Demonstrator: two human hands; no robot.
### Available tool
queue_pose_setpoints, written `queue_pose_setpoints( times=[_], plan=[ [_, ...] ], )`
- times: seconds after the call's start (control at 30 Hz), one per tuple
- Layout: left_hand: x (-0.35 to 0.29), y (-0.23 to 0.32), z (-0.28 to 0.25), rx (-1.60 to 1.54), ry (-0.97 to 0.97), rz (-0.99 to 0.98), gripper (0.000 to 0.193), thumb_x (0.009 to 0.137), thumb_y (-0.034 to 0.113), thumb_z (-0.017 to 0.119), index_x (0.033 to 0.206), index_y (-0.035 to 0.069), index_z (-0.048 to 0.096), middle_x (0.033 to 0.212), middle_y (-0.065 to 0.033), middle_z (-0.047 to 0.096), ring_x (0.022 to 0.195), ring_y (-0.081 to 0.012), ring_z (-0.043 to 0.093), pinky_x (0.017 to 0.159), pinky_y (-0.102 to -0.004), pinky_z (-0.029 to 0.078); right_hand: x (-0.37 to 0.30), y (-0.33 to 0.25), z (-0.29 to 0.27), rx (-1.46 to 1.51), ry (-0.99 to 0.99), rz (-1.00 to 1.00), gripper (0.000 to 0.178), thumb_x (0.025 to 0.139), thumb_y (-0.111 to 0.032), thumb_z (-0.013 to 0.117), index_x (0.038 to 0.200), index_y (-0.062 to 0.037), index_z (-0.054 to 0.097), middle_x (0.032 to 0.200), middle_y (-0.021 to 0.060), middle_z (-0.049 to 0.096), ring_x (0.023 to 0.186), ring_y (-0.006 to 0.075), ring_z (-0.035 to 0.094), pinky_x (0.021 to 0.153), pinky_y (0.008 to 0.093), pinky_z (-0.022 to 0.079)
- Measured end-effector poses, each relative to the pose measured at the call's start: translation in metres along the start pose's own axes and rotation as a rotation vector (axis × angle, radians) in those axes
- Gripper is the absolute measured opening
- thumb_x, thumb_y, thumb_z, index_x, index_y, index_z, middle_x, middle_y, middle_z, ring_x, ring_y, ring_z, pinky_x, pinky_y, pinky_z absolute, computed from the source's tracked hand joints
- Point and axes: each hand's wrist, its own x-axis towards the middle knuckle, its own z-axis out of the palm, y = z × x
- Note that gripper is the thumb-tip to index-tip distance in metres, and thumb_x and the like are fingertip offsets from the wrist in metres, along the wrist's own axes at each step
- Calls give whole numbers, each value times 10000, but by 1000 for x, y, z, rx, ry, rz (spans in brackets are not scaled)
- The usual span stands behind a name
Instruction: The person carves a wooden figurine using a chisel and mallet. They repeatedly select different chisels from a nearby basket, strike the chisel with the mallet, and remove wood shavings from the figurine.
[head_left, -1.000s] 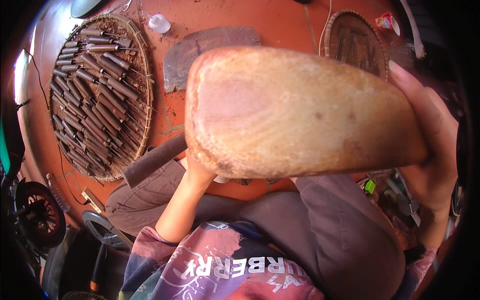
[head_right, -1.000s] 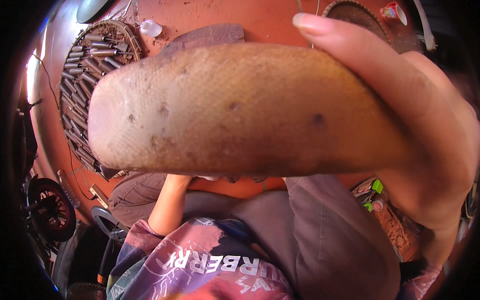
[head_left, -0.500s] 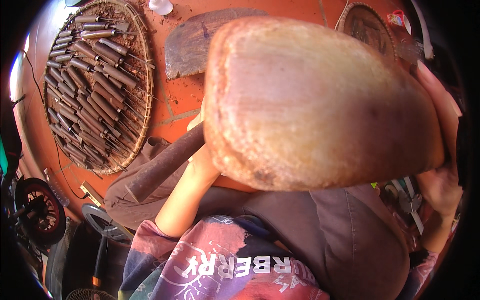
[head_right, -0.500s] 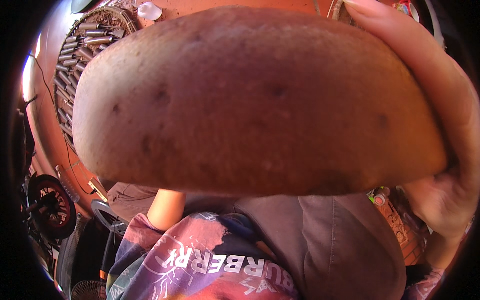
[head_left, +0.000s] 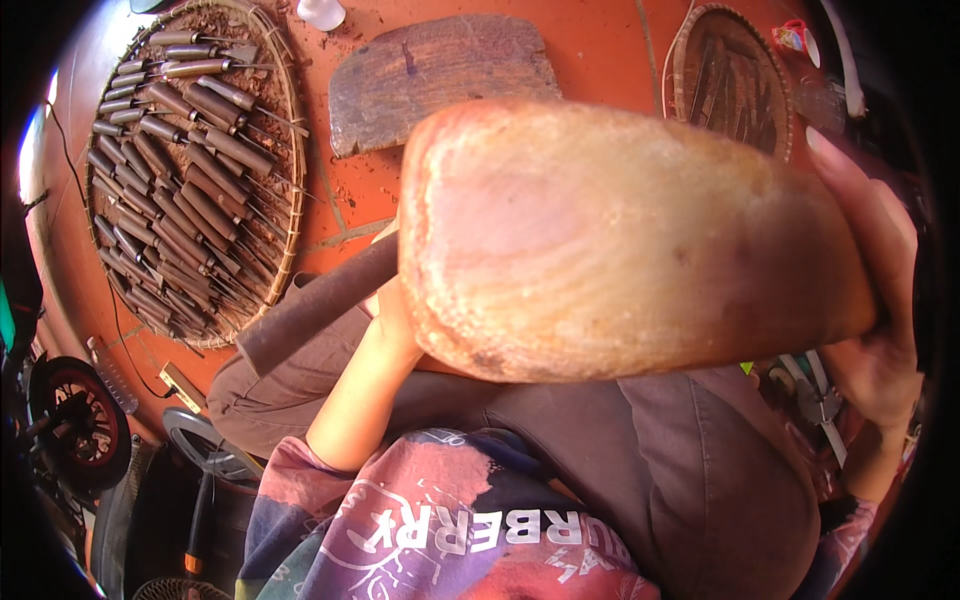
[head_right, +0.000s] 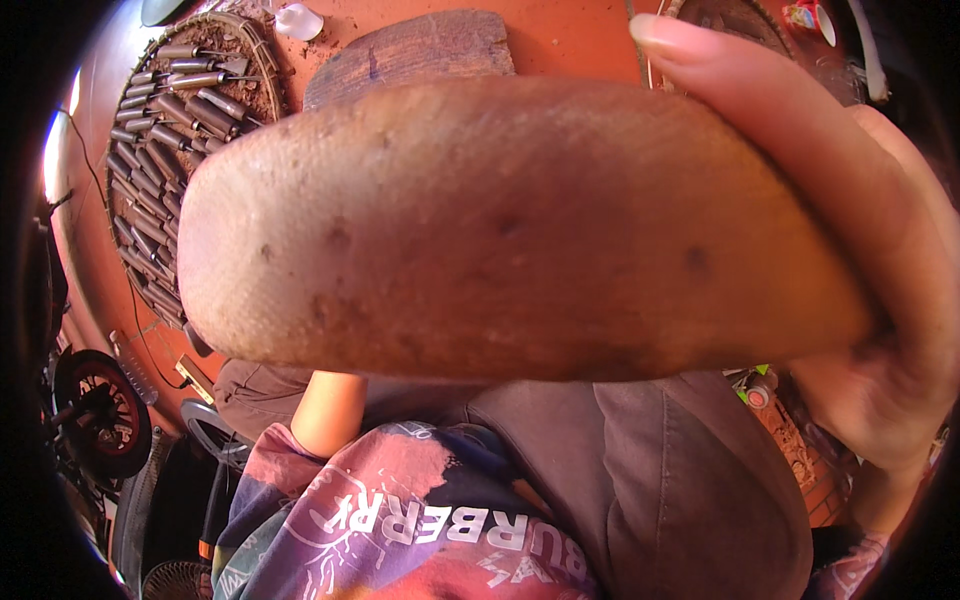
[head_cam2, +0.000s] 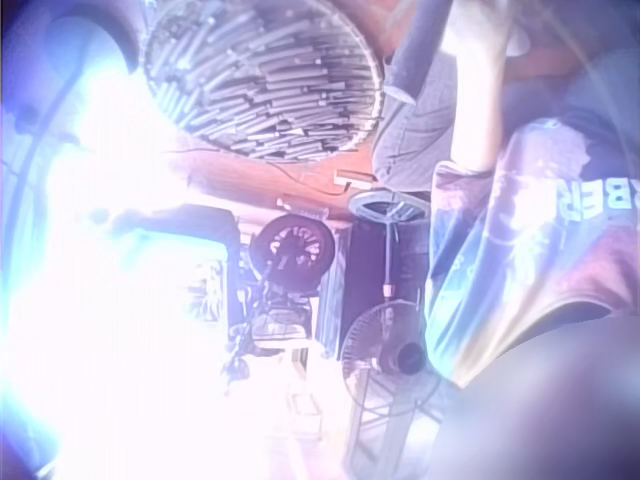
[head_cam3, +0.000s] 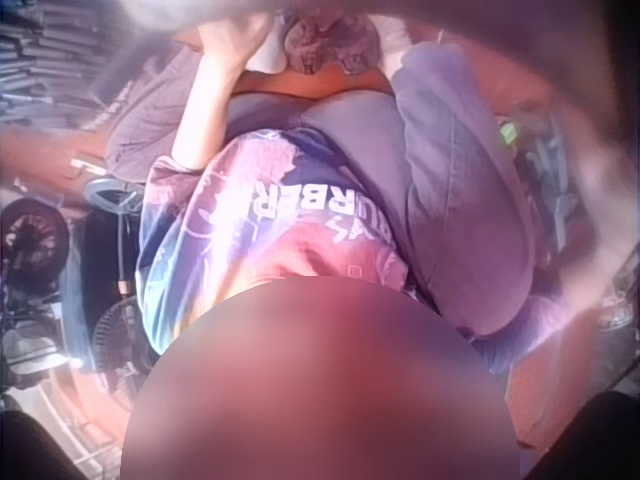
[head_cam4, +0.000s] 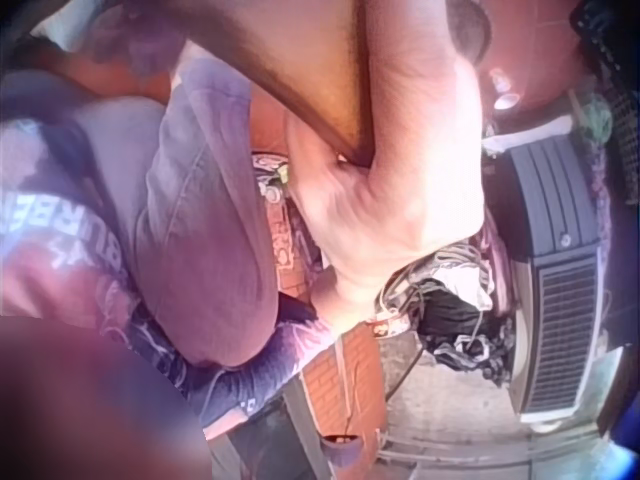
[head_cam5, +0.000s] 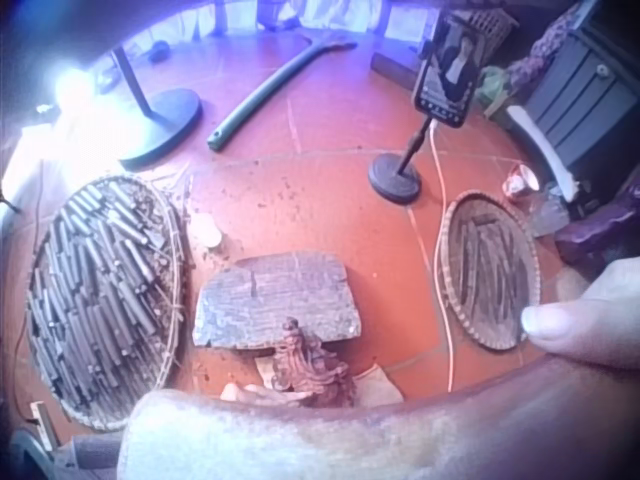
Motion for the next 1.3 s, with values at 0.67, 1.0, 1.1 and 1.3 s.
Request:
queue_pose_setpoints(
  times=[0.67,1.0,1.1,1.3],
  plan=[
    [12,-8,-26,235,-200,42,334,894,218,634,1170,31,617,1138,-216,623,1030,-424,589,911,-516,456,34,-43,-13,-16,285,-298,594,713,-70,744,1280,28,596,996,152,684,826,201,655,729,294,502],
    [32,-9,-17,64,-214,23,242,906,179,604,1101,44,653,1033,-219,648,967,-424,601,862,-489,471,38,-64,-25,-153,277,-262,562,683,7,726,1238,-34,648,946,112,693,776,184,658,679,259,502],
    [25,-12,-16,75,-203,37,257,900,191,604,1122,71,652,1072,-202,643,982,-410,604,881,-492,477,43,-57,-15,-103,300,-279,599,672,25,735,1259,-26,629,955,113,691,803,184,660,710,259,507],
    [12,-5,-19,-692,152,-293,267,844,-25,686,1106,-30,635,1038,-158,677,1016,-253,662,888,-379,513,42,-26,-7,36,160,-127,569,734,41,681,1292,-11,582,1053,114,675,894,177,651,793,275,510]
  ],
)
